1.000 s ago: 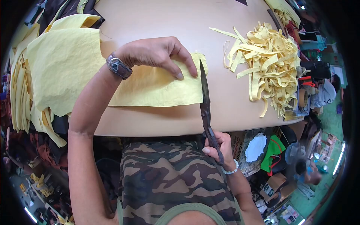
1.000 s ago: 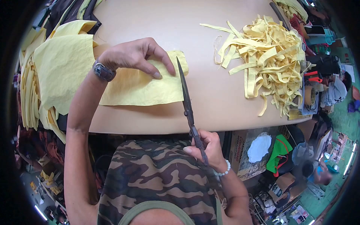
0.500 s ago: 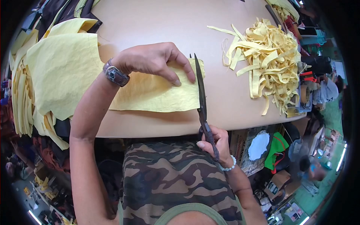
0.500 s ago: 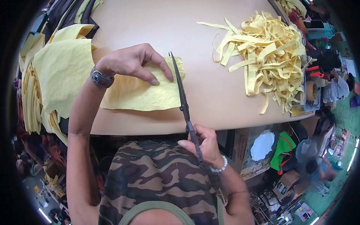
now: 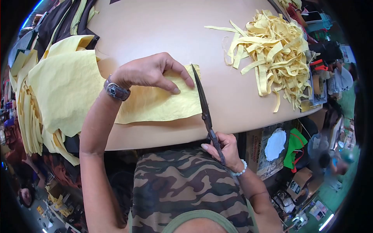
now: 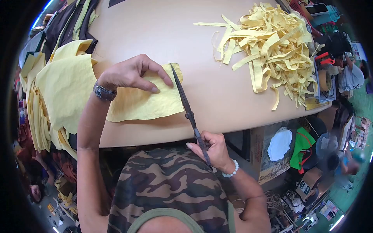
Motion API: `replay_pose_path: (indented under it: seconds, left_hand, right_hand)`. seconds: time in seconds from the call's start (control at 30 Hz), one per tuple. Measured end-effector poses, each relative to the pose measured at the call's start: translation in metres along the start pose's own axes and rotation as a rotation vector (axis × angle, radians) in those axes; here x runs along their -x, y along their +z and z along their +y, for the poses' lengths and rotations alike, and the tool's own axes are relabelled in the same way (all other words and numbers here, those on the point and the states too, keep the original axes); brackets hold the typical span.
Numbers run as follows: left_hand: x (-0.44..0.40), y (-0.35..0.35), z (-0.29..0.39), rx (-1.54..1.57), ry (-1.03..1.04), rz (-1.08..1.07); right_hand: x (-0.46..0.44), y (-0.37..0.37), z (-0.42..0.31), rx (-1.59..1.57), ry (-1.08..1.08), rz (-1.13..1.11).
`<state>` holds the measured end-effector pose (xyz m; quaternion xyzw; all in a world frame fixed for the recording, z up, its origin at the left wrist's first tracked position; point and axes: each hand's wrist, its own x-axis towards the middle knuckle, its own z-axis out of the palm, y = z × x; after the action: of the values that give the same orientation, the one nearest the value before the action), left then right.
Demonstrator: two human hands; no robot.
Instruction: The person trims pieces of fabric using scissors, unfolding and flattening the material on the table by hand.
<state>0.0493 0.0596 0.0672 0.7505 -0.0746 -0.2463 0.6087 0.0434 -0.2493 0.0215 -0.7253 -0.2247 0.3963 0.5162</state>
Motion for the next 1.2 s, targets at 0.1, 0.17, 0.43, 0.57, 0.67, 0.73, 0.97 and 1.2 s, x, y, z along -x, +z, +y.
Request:
replay_pose_path:
  seconds: [0.1, 0.17, 0.43, 0.57, 0.67, 0.73, 0.97, 1.2]
  left_hand:
    - [0.001, 0.001, 0.000, 0.017, -0.028, 0.003]
    - [0.000, 0.001, -0.001, 0.026, -0.037, -0.005]
    - [0.005, 0.001, -0.007, 0.003, 0.008, 0.025]
    - [0.026, 0.003, -0.006, 0.140, 0.033, 0.088]
    - [0.038, 0.012, -0.018, 0.193, -0.025, 0.060]
    - [0.038, 0.020, -0.023, 0.164, -0.064, 0.004]
    - [0.025, 0.063, -0.023, -0.136, 0.011, 0.138]
    - [0.056, 0.101, -0.020, -0.866, 0.131, 1.123]
  right_hand:
    - [-0.001, 0.000, 0.000, -0.003, -0.043, 0.001]
    - [-0.001, -0.001, -0.001, 0.012, -0.052, -0.010]
    - [-0.006, -0.001, -0.008, 0.107, -0.067, 0.057]
    - [-0.046, -0.029, -0.046, 0.266, -0.047, 0.193]
    - [-0.107, -0.052, -0.079, 0.393, -0.096, 0.263]
    - [-0.153, -0.062, -0.087, 0.688, -0.182, 0.297]
    - [-0.241, -0.043, -0.086, 0.766, -0.563, 0.333]
    - [-0.122, -0.007, -0.042, 1.095, -0.811, -0.165]
